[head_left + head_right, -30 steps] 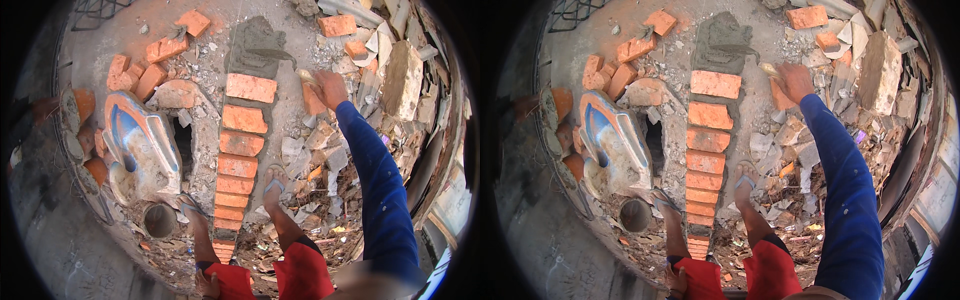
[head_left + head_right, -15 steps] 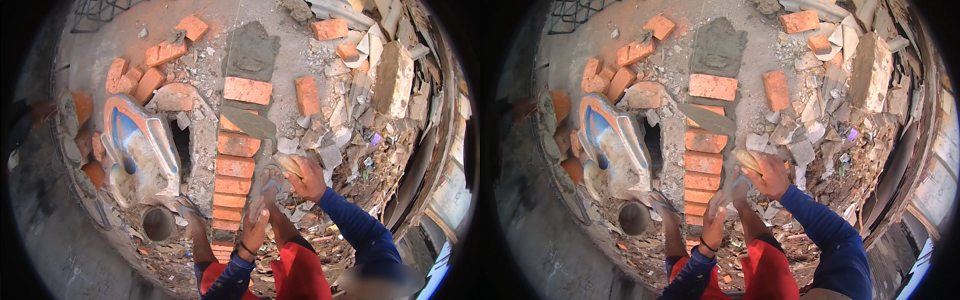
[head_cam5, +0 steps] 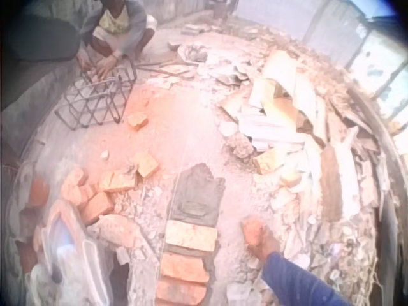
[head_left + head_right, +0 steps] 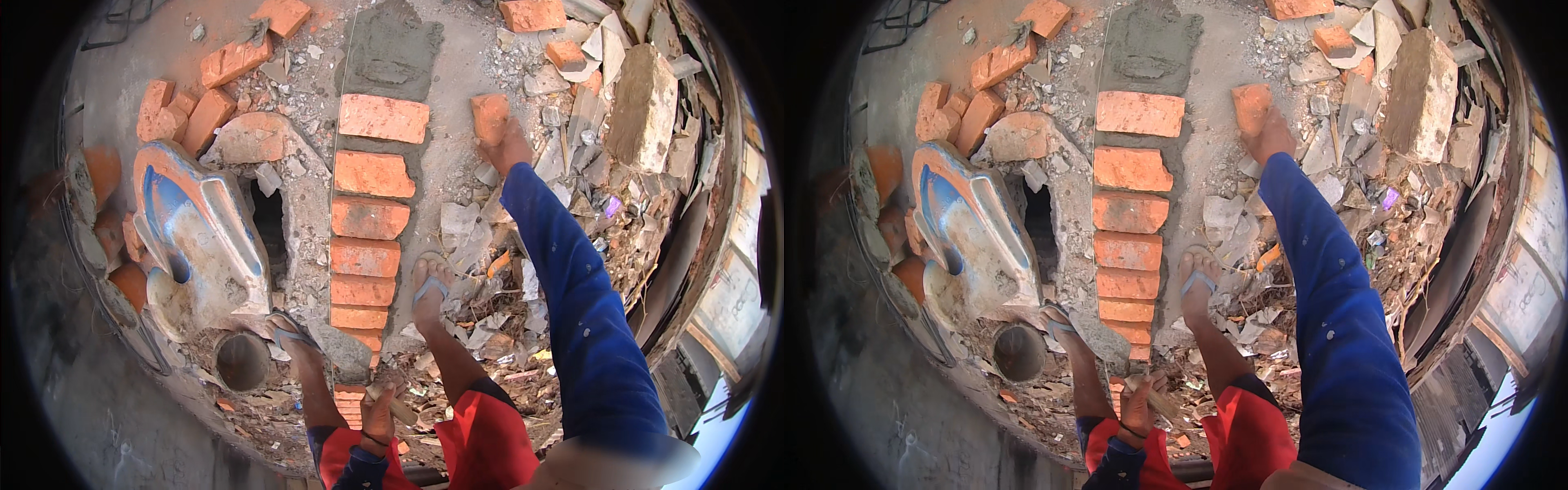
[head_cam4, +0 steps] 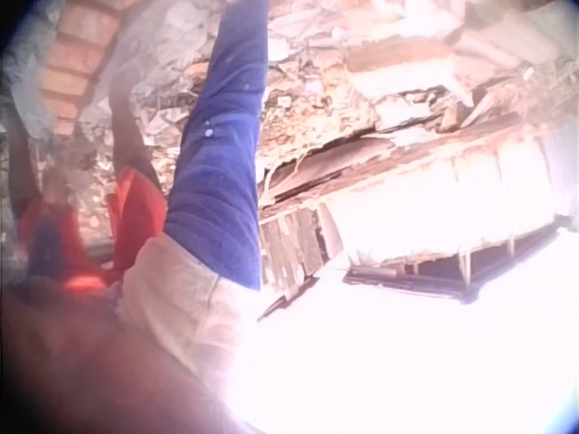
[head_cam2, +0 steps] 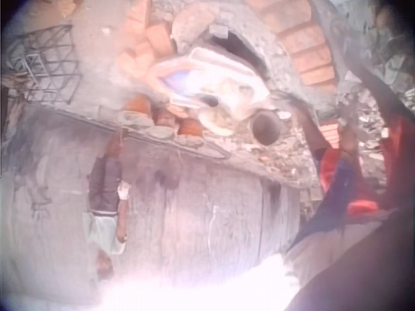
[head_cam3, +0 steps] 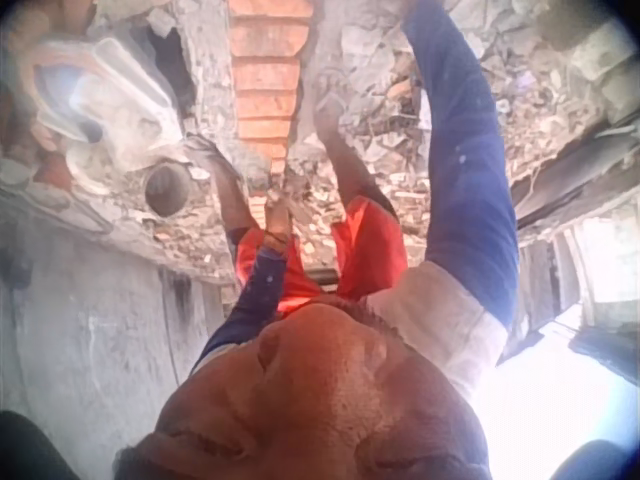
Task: The person builds a brick wall by applying mortar with a trowel and placing bricks in a row, then adds more mortar on top of the newly placed bricks.
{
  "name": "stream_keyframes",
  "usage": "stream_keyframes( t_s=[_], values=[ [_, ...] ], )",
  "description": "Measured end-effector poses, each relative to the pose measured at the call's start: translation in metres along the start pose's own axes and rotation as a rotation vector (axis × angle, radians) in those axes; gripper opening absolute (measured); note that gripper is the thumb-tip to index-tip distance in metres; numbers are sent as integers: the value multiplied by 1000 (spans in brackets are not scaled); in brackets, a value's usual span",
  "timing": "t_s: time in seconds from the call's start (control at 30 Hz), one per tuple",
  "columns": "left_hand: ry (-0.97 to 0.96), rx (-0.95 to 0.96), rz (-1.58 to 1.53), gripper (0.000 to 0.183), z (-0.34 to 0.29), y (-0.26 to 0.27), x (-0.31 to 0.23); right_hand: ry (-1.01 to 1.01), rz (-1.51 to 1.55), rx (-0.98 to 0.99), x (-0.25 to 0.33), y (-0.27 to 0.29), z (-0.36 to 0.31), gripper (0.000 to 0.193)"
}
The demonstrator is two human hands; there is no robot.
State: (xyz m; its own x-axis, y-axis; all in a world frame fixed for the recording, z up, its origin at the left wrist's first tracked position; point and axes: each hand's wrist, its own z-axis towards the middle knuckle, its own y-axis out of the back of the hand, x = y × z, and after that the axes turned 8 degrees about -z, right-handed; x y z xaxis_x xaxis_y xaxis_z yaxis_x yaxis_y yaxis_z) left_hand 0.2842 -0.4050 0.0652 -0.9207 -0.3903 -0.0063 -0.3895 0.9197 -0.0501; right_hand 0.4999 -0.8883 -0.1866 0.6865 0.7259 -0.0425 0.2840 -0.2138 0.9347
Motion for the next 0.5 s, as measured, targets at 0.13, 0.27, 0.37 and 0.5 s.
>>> stream_keyframes(
  t_s=[0.13,0.27,0.37,0.5],
  values=[
    [41,-71,3,34,-19,40,15,44,103,-40,-2,-1,5,68],
    [98,-96,-28,35,-35,62,29,331,155,-193,21,26,15,73],
    [132,-85,4,35,-38,55,30,549,98,-173,57,57,47,74],
    [102,-29,-25,31,-45,56,30,812,-13,-110,131,52,74,71]
  ],
)
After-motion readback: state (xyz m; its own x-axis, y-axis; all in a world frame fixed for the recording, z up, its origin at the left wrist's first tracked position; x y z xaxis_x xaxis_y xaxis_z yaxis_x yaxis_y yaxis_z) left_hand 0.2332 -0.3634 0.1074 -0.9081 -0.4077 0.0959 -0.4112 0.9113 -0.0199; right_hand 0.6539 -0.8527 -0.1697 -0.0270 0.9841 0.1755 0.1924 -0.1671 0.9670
